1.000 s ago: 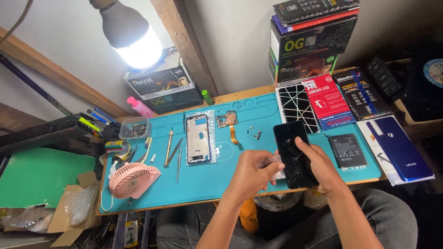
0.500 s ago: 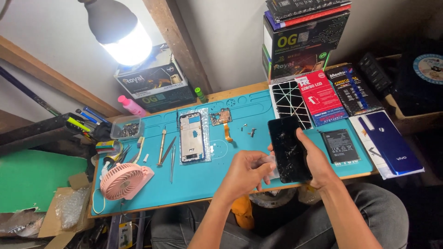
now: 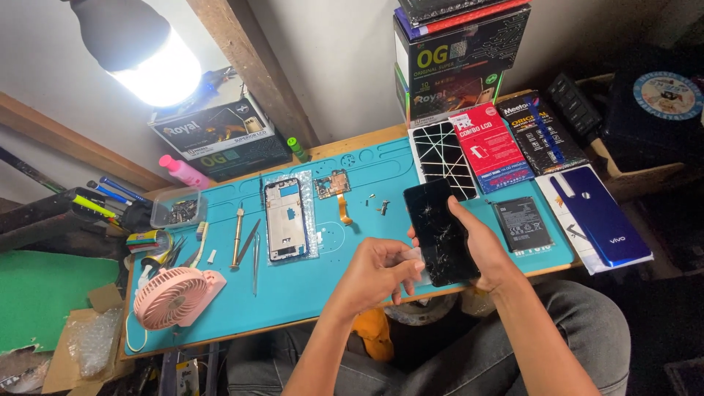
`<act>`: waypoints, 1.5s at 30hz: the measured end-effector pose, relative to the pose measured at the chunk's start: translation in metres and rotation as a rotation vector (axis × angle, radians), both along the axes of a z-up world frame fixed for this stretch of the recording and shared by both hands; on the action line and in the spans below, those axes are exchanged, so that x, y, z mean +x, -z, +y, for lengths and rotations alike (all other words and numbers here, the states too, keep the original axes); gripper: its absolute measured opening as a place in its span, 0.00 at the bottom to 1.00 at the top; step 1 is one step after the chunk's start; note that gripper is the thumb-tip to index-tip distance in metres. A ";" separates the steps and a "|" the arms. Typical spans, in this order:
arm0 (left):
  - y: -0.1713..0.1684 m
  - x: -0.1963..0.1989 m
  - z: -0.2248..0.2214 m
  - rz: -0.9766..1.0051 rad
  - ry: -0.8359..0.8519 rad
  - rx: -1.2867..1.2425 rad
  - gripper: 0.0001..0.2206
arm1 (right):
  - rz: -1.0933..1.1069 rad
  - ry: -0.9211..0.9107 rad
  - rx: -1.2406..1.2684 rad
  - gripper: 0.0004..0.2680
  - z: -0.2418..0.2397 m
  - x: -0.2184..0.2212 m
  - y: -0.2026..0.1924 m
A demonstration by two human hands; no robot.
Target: A person is repairing a mobile phone by inspecting the battery and preparing a new screen assembly on a dedicated repair bench.
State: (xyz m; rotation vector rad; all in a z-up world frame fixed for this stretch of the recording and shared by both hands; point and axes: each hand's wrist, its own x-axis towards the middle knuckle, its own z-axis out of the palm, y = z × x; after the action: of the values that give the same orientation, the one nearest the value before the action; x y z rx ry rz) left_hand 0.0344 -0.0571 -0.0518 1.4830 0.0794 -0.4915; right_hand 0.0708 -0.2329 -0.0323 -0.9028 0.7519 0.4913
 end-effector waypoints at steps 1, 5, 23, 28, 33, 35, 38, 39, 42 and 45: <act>0.000 0.003 0.001 -0.009 0.023 0.003 0.05 | -0.001 -0.005 0.008 0.22 0.001 0.001 -0.004; 0.006 -0.001 -0.004 -0.001 -0.025 -0.024 0.05 | 0.006 0.044 0.058 0.21 -0.004 0.001 0.011; 0.005 -0.012 -0.009 0.051 -0.107 -0.116 0.03 | -0.047 0.036 0.070 0.23 -0.008 0.003 0.033; -0.002 -0.014 -0.007 0.061 -0.181 -0.065 0.05 | -0.058 0.160 0.120 0.24 -0.001 0.008 0.005; 0.005 -0.018 -0.013 0.029 -0.200 -0.058 0.05 | -0.067 0.185 0.140 0.22 -0.005 0.009 0.013; 0.004 -0.015 -0.014 0.015 -0.201 -0.047 0.05 | -0.069 0.183 0.124 0.23 -0.005 0.009 0.009; 0.000 -0.014 -0.015 0.002 -0.163 0.005 0.05 | -0.084 0.171 0.117 0.23 -0.004 0.006 0.011; -0.003 -0.013 -0.015 0.010 -0.170 0.006 0.05 | -0.096 0.186 0.138 0.22 -0.005 0.006 0.013; -0.003 -0.013 -0.017 0.031 -0.184 0.001 0.04 | -0.108 0.211 0.152 0.22 -0.006 0.004 0.017; 0.000 -0.012 -0.021 0.039 -0.204 -0.010 0.04 | -0.115 0.209 0.143 0.22 -0.007 0.004 0.018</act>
State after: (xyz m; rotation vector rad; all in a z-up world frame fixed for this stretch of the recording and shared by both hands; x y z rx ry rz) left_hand 0.0219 -0.0784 -0.0518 1.4375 0.2562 -0.3543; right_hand 0.0750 -0.2394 -0.0502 -0.7043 0.6886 0.3014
